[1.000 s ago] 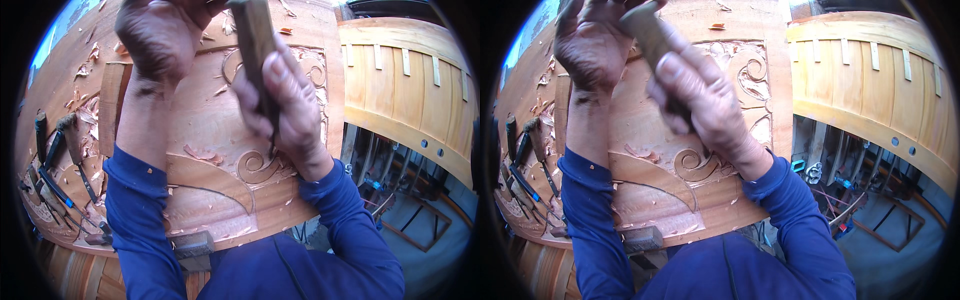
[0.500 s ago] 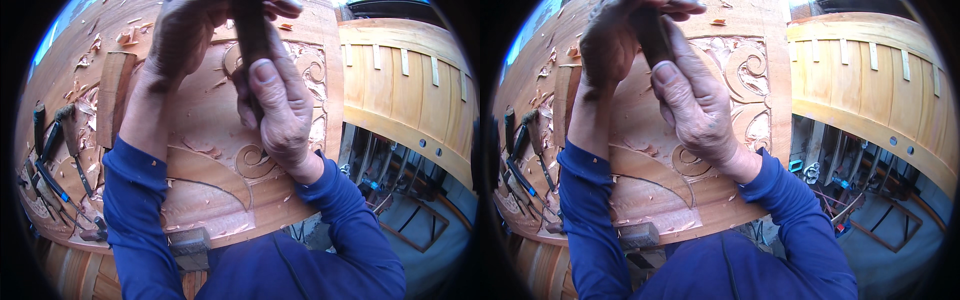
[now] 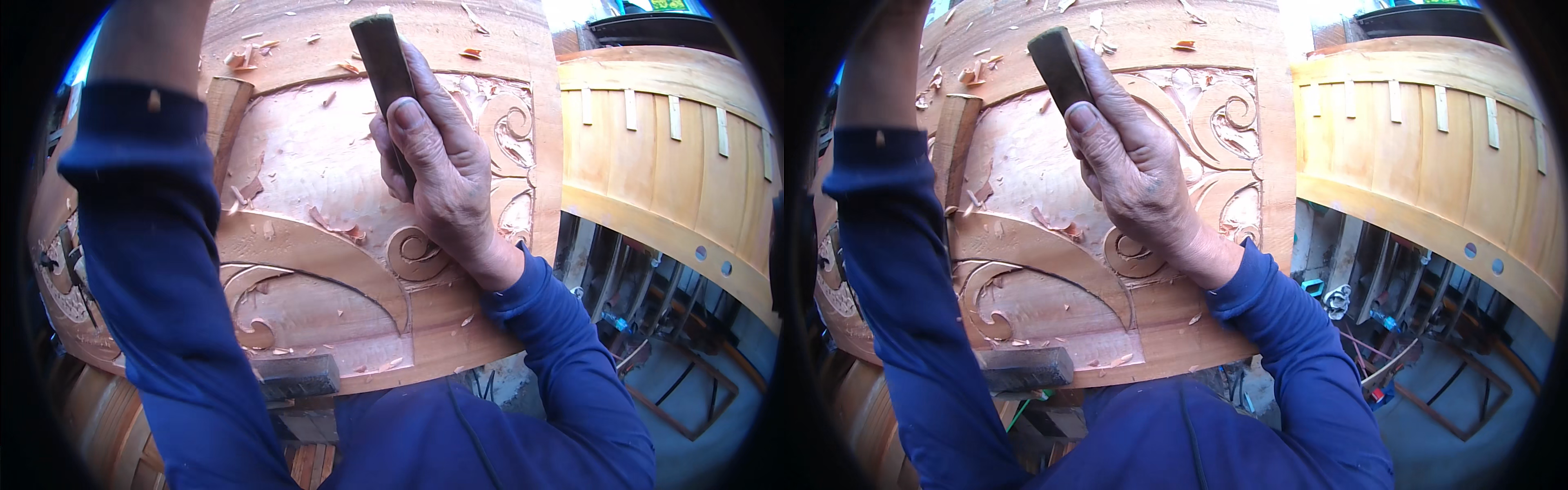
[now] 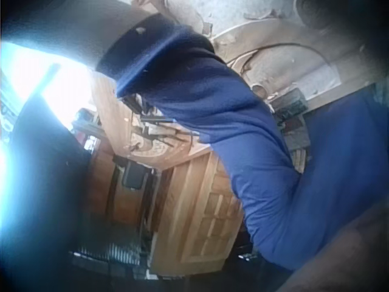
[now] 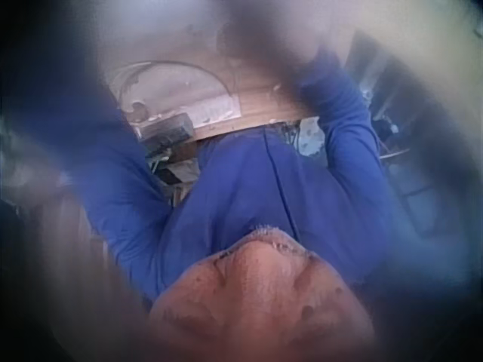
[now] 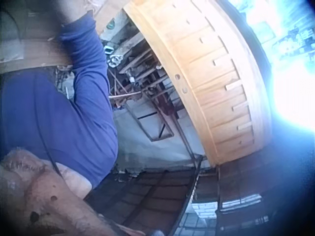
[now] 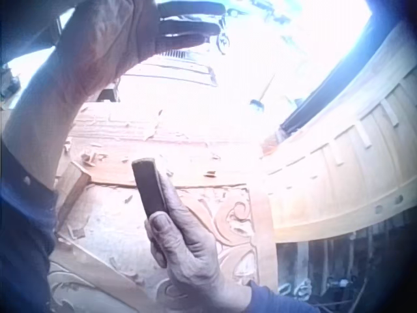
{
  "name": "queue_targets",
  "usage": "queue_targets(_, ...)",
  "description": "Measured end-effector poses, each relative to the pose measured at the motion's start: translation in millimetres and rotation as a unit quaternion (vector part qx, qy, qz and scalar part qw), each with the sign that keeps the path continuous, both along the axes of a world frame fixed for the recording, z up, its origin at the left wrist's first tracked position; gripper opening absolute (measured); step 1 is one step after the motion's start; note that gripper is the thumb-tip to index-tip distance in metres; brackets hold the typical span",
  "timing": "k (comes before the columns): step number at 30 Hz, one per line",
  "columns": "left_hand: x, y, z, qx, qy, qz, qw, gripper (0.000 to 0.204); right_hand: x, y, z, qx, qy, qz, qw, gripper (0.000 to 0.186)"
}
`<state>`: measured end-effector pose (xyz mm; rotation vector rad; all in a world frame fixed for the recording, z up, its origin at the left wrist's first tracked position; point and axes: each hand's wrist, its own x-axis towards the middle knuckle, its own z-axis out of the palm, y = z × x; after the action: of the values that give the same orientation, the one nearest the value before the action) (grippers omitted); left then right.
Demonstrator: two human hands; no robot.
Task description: The person carves decorative patterns into a large wooden panel using a hand chisel, removing small wood shavings to refine the circular and floral designs.
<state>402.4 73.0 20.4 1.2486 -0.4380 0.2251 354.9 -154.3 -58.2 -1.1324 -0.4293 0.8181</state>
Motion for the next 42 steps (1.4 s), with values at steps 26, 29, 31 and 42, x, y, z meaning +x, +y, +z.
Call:
queue_targets(26,-151.9,-95.8,-95.2,0.496,0.120,0.344,0.788,0.054,104.4,-37.1,-20.7,0.237,0.262,-0.033,0.935,0.043)
queue_targets(29,-148.1,-96.1,-102.5,0.498,0.131,0.350,0.782,0.053,117.8,-48.7,-21.5,0.212,0.212,-0.079,0.951,0.047)
queue_targets(31,-149.8,-94.7,-101.5,0.502,0.145,0.355,0.776,0.052,112.0,-50.3,-9.9,0.179,0.156,-0.139,0.961,0.046)
queue_targets(42,-150.6,-94.7,-102.1,0.503,0.120,0.377,0.769,0.056,-0.8,-215.3,73.3,-0.092,-0.190,-0.308,0.928,0.046)
